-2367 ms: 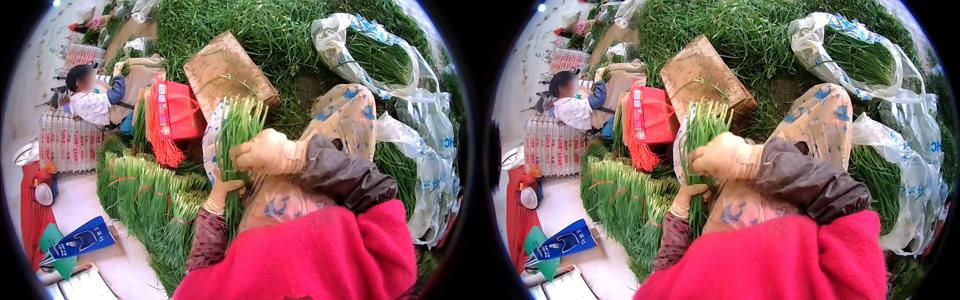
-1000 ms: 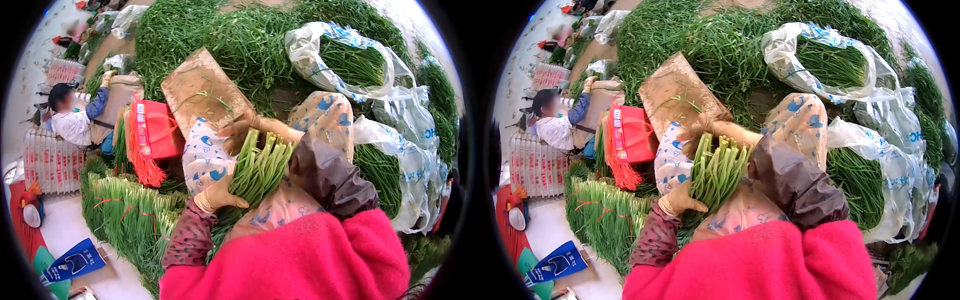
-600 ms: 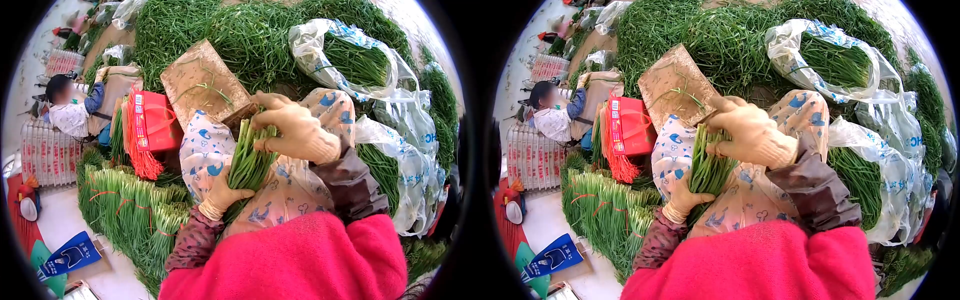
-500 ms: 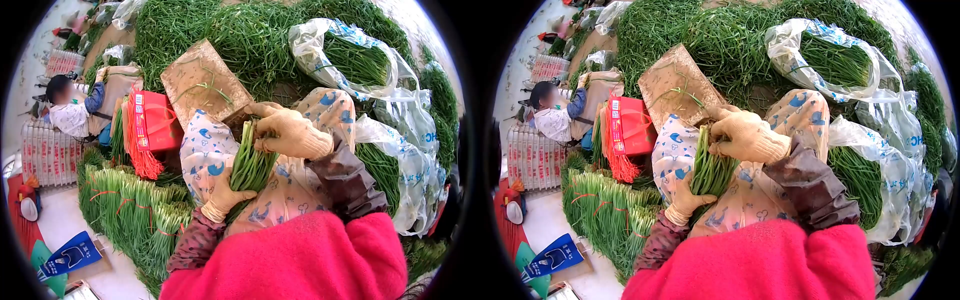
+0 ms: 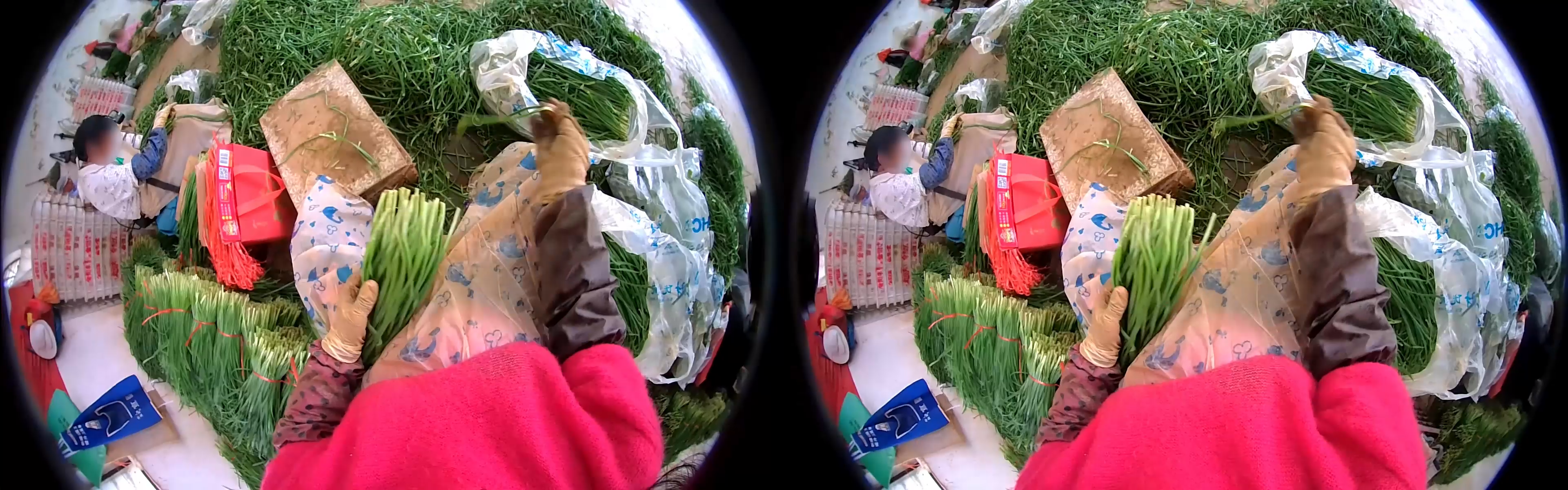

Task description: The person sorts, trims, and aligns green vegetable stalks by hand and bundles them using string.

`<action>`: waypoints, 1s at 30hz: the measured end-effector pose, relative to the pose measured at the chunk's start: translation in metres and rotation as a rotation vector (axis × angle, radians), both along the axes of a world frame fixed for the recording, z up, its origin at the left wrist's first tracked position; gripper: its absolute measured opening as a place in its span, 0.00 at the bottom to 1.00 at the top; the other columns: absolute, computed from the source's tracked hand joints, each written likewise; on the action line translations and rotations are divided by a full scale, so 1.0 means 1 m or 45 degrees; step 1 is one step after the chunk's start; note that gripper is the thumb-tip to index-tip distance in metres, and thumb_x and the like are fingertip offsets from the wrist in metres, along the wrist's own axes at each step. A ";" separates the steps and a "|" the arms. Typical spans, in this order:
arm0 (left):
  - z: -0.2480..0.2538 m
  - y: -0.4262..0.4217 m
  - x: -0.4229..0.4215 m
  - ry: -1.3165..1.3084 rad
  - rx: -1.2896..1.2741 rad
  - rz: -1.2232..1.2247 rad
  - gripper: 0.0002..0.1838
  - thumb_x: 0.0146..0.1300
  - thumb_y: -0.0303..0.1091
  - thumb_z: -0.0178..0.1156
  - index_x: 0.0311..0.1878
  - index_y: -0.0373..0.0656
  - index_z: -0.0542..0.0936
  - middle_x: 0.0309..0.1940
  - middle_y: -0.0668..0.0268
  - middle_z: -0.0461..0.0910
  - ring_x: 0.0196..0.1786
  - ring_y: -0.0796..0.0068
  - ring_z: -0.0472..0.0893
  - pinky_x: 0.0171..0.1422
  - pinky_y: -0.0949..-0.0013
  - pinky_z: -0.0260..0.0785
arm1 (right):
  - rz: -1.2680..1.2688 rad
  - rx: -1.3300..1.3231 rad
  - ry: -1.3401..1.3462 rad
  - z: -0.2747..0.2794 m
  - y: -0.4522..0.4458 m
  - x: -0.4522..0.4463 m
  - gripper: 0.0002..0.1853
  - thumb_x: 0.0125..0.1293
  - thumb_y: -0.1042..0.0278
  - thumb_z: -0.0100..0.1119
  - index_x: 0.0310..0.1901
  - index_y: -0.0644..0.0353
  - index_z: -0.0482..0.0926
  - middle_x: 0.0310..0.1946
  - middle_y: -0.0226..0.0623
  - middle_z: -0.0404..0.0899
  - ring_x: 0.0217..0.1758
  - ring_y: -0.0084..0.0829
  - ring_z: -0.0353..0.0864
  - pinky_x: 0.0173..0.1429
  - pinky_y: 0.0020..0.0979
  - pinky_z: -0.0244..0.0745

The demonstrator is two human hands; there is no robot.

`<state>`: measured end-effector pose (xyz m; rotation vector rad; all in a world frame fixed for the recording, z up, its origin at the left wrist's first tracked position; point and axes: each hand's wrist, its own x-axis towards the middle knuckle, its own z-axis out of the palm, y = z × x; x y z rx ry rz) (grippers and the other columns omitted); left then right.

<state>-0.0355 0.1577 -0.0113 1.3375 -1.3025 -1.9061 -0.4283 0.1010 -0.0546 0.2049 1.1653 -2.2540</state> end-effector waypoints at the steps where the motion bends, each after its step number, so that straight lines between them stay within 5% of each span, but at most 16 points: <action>1: 0.007 0.003 -0.001 -0.136 0.013 0.090 0.29 0.70 0.52 0.53 0.63 0.36 0.71 0.52 0.65 0.78 0.50 0.74 0.76 0.55 0.71 0.69 | -0.048 0.096 0.060 -0.004 0.004 -0.010 0.12 0.63 0.69 0.63 0.47 0.61 0.80 0.35 0.33 0.81 0.39 0.28 0.80 0.46 0.28 0.77; 2: 0.010 0.002 -0.001 -0.136 0.011 0.091 0.29 0.70 0.52 0.53 0.63 0.36 0.71 0.52 0.65 0.78 0.50 0.74 0.76 0.55 0.71 0.69 | -0.047 0.093 0.060 -0.013 0.008 -0.008 0.12 0.63 0.69 0.63 0.47 0.61 0.80 0.35 0.33 0.81 0.39 0.28 0.80 0.46 0.28 0.77; 4: 0.013 0.000 0.000 -0.039 0.205 0.269 0.28 0.71 0.52 0.51 0.61 0.37 0.72 0.51 0.65 0.78 0.50 0.74 0.77 0.55 0.71 0.70 | 0.670 0.419 0.437 -0.024 0.025 0.009 0.25 0.61 0.68 0.66 0.60 0.60 0.72 0.45 0.36 0.79 0.42 0.28 0.79 0.51 0.31 0.76; 8: 0.001 -0.002 0.010 0.045 0.206 0.293 0.26 0.72 0.51 0.49 0.60 0.39 0.73 0.49 0.63 0.79 0.46 0.73 0.80 0.52 0.69 0.73 | 1.774 0.092 0.249 -0.004 0.057 0.085 0.54 0.54 0.57 0.74 0.75 0.52 0.46 0.69 0.45 0.60 0.67 0.40 0.68 0.62 0.36 0.71; 10: 0.010 -0.006 0.008 0.052 0.239 0.294 0.25 0.72 0.51 0.50 0.59 0.39 0.74 0.48 0.64 0.80 0.45 0.73 0.80 0.51 0.69 0.73 | 1.761 -0.408 -0.029 0.003 0.050 0.122 0.62 0.46 0.51 0.78 0.76 0.52 0.43 0.71 0.47 0.58 0.72 0.41 0.61 0.68 0.38 0.66; 11: 0.012 -0.009 0.009 -0.035 0.177 0.153 0.25 0.72 0.50 0.50 0.59 0.39 0.74 0.48 0.65 0.80 0.46 0.74 0.80 0.51 0.71 0.72 | 1.785 -0.302 -0.031 0.015 0.046 0.122 0.67 0.39 0.49 0.81 0.76 0.51 0.42 0.69 0.47 0.61 0.70 0.39 0.64 0.70 0.37 0.62; 14: 0.009 -0.015 0.007 -0.301 -0.090 -0.087 0.26 0.72 0.49 0.50 0.60 0.37 0.73 0.47 0.65 0.81 0.47 0.73 0.79 0.52 0.71 0.70 | 1.779 -0.533 -0.069 0.018 0.029 0.137 0.67 0.39 0.49 0.81 0.76 0.52 0.42 0.67 0.47 0.64 0.68 0.36 0.67 0.68 0.35 0.66; 17: 0.023 -0.031 -0.007 -0.544 -0.838 -0.421 0.25 0.73 0.45 0.47 0.68 0.42 0.67 0.42 0.49 0.82 0.43 0.52 0.81 0.53 0.64 0.68 | 1.808 -0.467 0.060 0.026 0.020 0.137 0.65 0.39 0.52 0.81 0.75 0.53 0.45 0.60 0.41 0.72 0.61 0.33 0.74 0.64 0.32 0.70; 20: 0.036 -0.028 -0.021 -0.806 -0.839 -0.584 0.26 0.72 0.43 0.47 0.70 0.44 0.63 0.40 0.45 0.81 0.43 0.46 0.81 0.49 0.59 0.71 | 1.848 -0.454 0.090 0.041 0.019 0.145 0.51 0.47 0.64 0.79 0.71 0.58 0.58 0.53 0.38 0.77 0.56 0.31 0.77 0.62 0.31 0.72; 23: 0.040 -0.025 -0.033 -0.850 -0.739 -0.627 0.27 0.72 0.39 0.47 0.71 0.45 0.60 0.39 0.41 0.80 0.42 0.42 0.80 0.45 0.54 0.71 | 1.647 -0.227 0.148 0.051 0.016 0.162 0.19 0.55 0.77 0.68 0.49 0.65 0.75 0.43 0.39 0.80 0.50 0.30 0.80 0.57 0.30 0.75; 24: 0.039 -0.026 -0.035 -0.843 -0.821 -0.624 0.27 0.71 0.38 0.47 0.71 0.45 0.60 0.38 0.41 0.80 0.41 0.41 0.80 0.45 0.52 0.71 | 1.579 -0.097 0.208 0.056 0.014 0.163 0.15 0.54 0.79 0.67 0.44 0.64 0.78 0.39 0.34 0.82 0.41 0.26 0.82 0.47 0.26 0.78; 26: 0.036 -0.030 -0.032 -0.670 -0.989 -0.510 0.28 0.68 0.34 0.49 0.72 0.49 0.60 0.37 0.42 0.80 0.39 0.41 0.80 0.43 0.51 0.71 | 1.426 -0.174 0.122 0.066 0.006 0.157 0.14 0.55 0.76 0.69 0.43 0.64 0.78 0.37 0.36 0.82 0.37 0.28 0.83 0.45 0.27 0.80; 30: 0.020 -0.043 -0.002 -1.109 -0.796 -0.511 0.31 0.62 0.28 0.50 0.70 0.57 0.63 0.37 0.45 0.80 0.40 0.42 0.80 0.43 0.51 0.71 | 1.133 -0.203 0.385 0.119 -0.032 0.108 0.13 0.56 0.77 0.67 0.44 0.65 0.77 0.34 0.41 0.83 0.32 0.34 0.85 0.37 0.32 0.84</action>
